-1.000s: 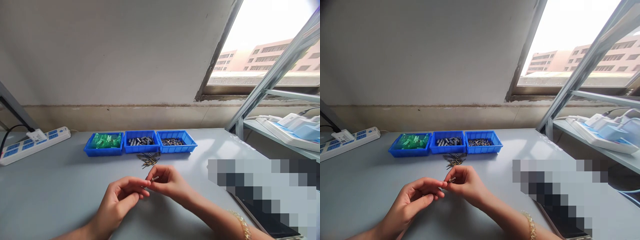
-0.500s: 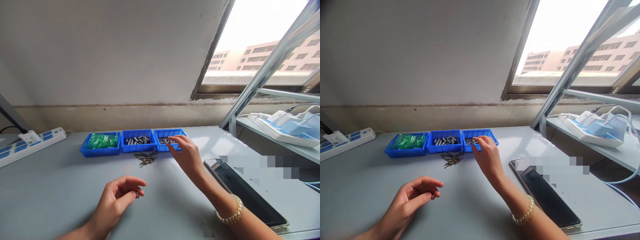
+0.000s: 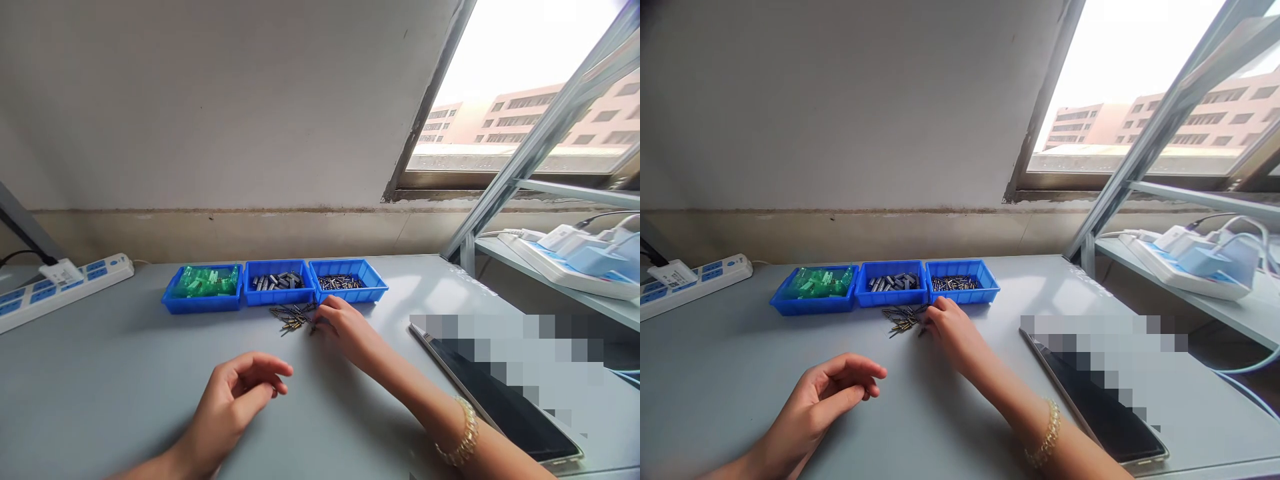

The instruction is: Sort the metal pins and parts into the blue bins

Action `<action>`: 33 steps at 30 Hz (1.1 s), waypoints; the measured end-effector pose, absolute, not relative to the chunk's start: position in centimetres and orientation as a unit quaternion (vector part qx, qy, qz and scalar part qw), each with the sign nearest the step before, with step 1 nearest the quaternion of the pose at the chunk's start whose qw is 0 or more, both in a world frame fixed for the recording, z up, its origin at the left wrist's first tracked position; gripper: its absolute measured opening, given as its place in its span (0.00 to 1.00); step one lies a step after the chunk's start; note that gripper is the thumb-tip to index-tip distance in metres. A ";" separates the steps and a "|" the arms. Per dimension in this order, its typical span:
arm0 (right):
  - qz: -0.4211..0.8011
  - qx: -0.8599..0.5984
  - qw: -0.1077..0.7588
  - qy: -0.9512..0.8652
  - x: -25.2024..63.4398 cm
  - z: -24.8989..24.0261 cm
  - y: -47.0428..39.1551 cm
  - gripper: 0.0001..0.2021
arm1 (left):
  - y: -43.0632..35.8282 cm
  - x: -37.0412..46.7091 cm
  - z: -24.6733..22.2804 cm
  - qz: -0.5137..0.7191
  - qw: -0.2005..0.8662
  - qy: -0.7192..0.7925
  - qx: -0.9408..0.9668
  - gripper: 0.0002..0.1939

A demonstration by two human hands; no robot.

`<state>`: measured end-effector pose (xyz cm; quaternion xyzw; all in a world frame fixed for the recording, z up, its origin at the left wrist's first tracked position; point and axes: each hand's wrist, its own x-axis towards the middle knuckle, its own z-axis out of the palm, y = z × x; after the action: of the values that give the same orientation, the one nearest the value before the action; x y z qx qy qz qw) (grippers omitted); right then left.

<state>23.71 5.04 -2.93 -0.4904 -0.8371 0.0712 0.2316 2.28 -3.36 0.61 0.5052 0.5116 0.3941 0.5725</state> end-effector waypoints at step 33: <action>0.478 -0.294 0.427 -0.709 20.2 -0.2 -0.5 0.06 | -3.1 3.1 -0.4 0.366 0.658 0.444 0.486 0.08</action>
<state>20.23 -0.54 -0.22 -0.2936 -0.7092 0.4778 0.4273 3.05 -3.06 -0.44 0.4864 0.4436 0.3664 0.6576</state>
